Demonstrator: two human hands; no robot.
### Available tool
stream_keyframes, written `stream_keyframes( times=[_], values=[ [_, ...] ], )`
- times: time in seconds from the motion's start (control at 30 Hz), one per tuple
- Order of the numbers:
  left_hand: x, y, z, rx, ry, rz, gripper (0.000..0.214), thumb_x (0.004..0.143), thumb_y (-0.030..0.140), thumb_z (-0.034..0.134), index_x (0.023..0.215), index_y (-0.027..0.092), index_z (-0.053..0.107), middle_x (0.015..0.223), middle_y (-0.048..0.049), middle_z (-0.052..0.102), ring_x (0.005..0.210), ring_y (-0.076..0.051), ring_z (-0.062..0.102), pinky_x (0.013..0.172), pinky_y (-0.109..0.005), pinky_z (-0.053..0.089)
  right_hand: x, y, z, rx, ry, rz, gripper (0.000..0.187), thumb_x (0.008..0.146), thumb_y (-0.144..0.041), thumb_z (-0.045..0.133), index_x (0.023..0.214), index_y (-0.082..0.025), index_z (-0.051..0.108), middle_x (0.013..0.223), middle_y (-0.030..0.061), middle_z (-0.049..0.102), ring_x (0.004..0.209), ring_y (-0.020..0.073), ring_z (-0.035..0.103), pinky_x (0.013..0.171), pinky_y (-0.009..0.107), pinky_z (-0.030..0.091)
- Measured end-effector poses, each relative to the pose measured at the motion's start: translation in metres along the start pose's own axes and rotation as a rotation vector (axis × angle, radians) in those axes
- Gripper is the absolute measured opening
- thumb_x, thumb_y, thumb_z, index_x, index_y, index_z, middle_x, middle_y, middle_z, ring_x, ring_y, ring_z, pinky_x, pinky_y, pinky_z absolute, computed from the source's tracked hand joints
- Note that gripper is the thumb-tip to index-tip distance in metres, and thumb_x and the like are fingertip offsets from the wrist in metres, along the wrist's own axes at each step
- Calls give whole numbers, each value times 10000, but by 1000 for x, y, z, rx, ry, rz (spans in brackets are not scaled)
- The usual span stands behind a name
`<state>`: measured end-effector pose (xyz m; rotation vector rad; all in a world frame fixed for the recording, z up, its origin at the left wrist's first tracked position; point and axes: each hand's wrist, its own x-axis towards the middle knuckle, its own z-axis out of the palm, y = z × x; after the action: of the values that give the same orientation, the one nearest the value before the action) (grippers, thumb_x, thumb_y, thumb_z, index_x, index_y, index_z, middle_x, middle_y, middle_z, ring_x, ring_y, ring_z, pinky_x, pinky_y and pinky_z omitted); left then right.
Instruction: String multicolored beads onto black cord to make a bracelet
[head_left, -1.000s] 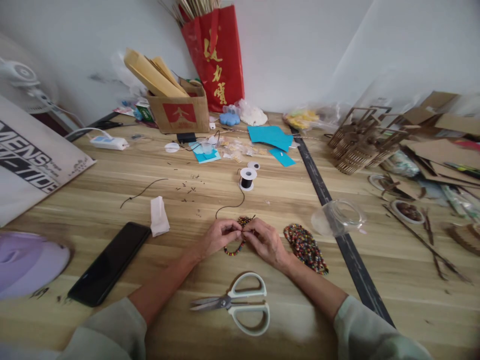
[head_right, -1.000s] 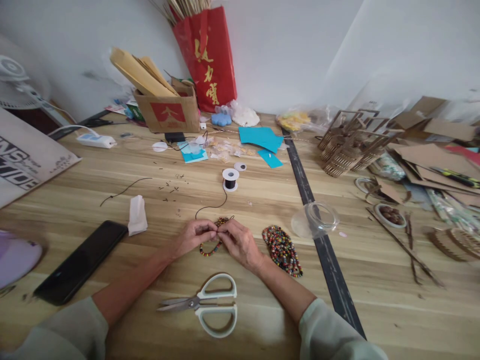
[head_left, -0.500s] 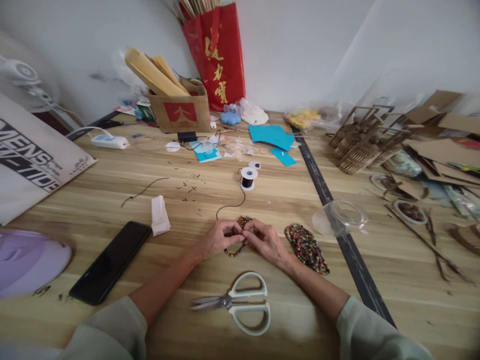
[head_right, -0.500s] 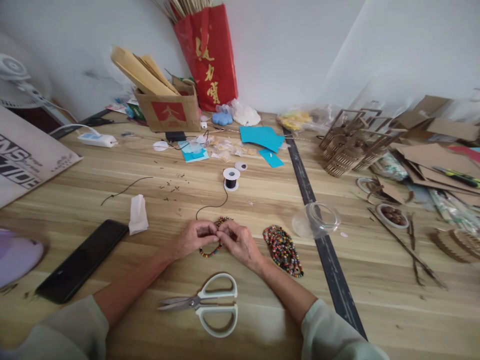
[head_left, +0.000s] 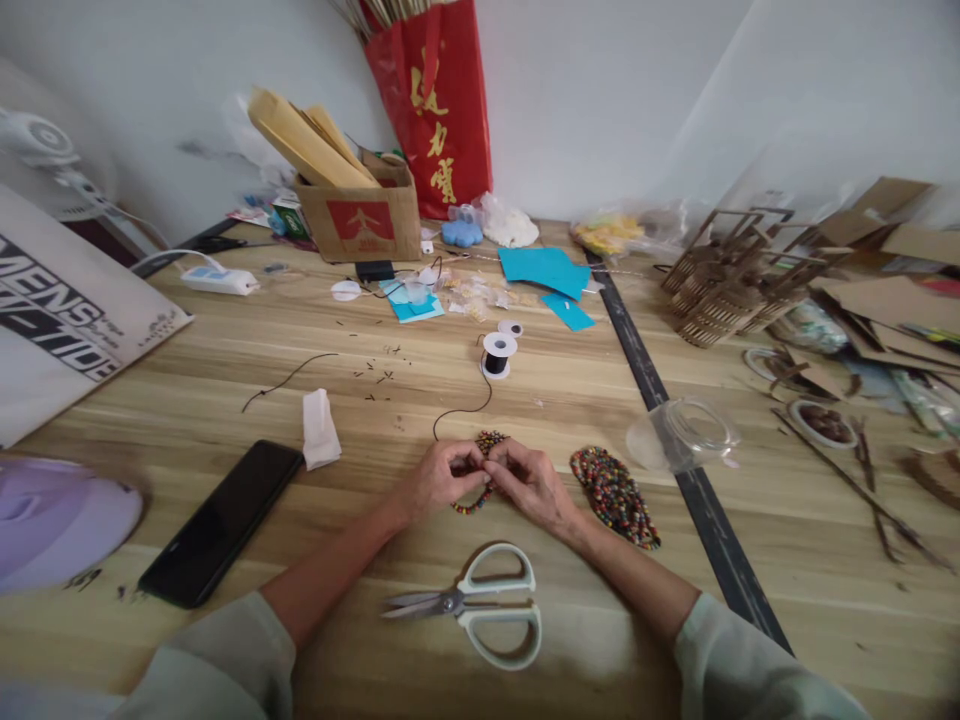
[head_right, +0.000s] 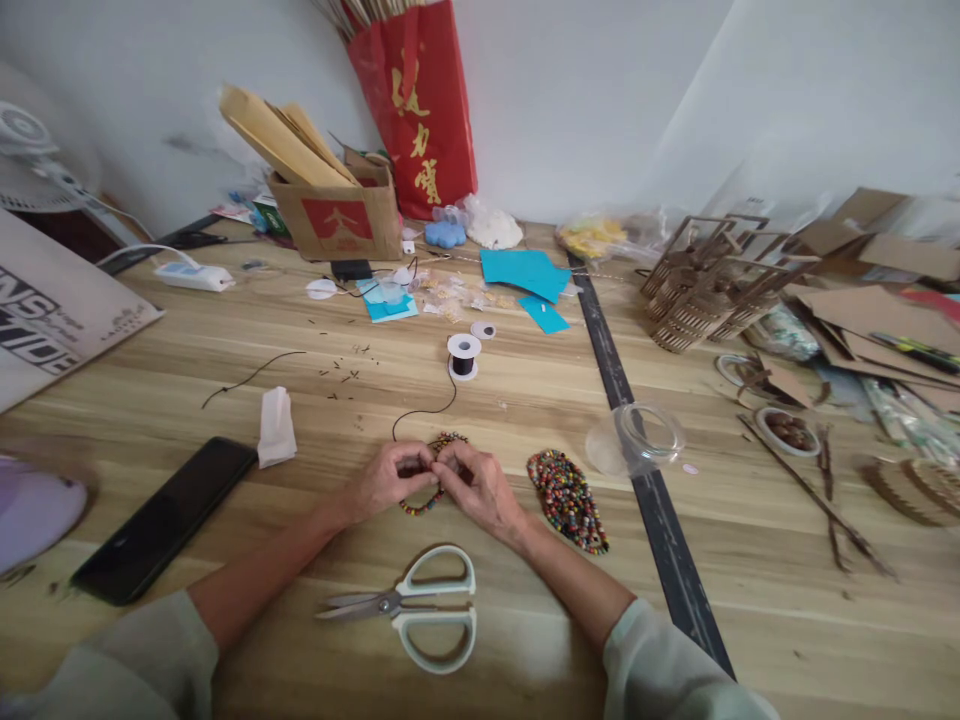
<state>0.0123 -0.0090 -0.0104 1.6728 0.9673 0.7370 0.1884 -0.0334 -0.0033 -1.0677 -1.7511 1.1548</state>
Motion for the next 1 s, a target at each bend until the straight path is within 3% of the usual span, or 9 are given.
stream_keyframes(
  times=[0.33,0.7,1.0],
  values=[
    [2,0,-6,-62,-2,27,139,763,228,585,668,128,567,594,34,488,549,-75,428,515,-175,334,0,-3,0,-8,10,-58,188,912,-340,502,866,-164,553,636,-26,477,561,98,420,517,203,339],
    [3,10,-7,-62,15,21,102,756,201,574,686,129,587,619,16,546,576,-91,486,546,-188,379,-1,0,2,-6,3,-36,89,871,-229,502,830,-164,548,627,-28,496,549,94,426,508,196,336],
    [3,4,-5,-146,35,4,106,761,231,602,721,134,588,688,-5,581,642,-118,548,623,-221,445,-1,-1,1,-14,10,-18,79,855,-231,508,813,-169,532,604,-39,471,530,88,402,488,192,324]
  ],
)
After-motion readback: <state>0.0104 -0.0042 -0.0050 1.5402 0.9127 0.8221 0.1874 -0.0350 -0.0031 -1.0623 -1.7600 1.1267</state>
